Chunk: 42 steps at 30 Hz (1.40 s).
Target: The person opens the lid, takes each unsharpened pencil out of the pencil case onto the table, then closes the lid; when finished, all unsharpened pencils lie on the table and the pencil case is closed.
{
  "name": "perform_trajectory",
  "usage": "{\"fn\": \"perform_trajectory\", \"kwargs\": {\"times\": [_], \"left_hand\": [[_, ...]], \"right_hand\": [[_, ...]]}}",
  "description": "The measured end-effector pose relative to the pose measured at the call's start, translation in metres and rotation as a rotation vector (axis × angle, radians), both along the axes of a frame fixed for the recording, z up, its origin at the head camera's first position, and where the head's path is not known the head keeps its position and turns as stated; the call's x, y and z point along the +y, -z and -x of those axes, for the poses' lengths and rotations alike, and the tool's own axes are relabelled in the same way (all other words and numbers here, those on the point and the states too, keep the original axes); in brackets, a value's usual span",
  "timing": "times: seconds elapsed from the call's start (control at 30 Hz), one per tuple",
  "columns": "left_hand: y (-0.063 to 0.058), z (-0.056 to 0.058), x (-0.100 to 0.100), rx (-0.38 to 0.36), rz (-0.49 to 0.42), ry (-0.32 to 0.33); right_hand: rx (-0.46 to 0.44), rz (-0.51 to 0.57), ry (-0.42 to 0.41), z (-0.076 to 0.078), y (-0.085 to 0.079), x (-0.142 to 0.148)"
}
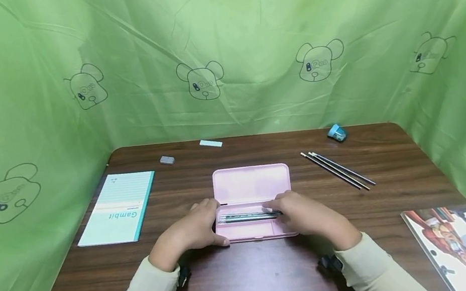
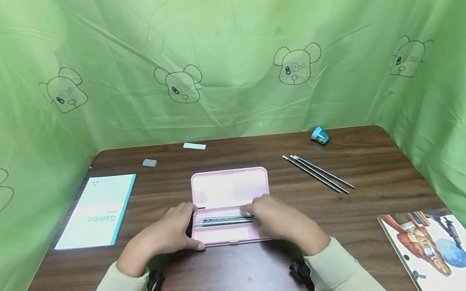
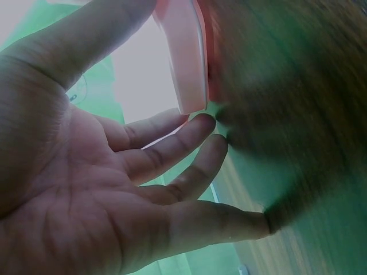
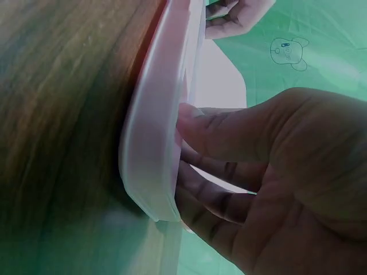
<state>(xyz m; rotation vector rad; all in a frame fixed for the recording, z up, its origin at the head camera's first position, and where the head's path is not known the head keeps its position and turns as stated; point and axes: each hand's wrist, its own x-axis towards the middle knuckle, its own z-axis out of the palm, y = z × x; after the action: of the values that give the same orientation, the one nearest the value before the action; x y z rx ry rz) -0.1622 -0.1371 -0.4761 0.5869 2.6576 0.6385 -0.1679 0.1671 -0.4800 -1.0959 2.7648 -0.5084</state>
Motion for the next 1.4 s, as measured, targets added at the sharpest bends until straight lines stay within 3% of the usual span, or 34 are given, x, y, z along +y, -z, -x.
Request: {"fn": "perform_trajectory", "kwargs": {"times": [0.33,0.57,0.93,1.4], "left_hand": [[-0.001,-0.002,-0.001,-0.007,-0.01,-0.009],[-0.001,-0.001,-0.002,0.002,0.006,-0.009],[0.0,-0.001,0.0,-0.007,0.002,-0.013],[-0.001,0.003,0.001,-0.011,0.001,0.01]], "right_hand": [[-0.006,0.04,0.015,0.003,0.001,-0.003],[-0.034,0.067,-0.026,0.003,0.0,-0.001],[-0.136,0.137,0.078,0.013,-0.018,0.014],[-0.124,0.172,0.09,0.018,-0.032,0.027]]}}
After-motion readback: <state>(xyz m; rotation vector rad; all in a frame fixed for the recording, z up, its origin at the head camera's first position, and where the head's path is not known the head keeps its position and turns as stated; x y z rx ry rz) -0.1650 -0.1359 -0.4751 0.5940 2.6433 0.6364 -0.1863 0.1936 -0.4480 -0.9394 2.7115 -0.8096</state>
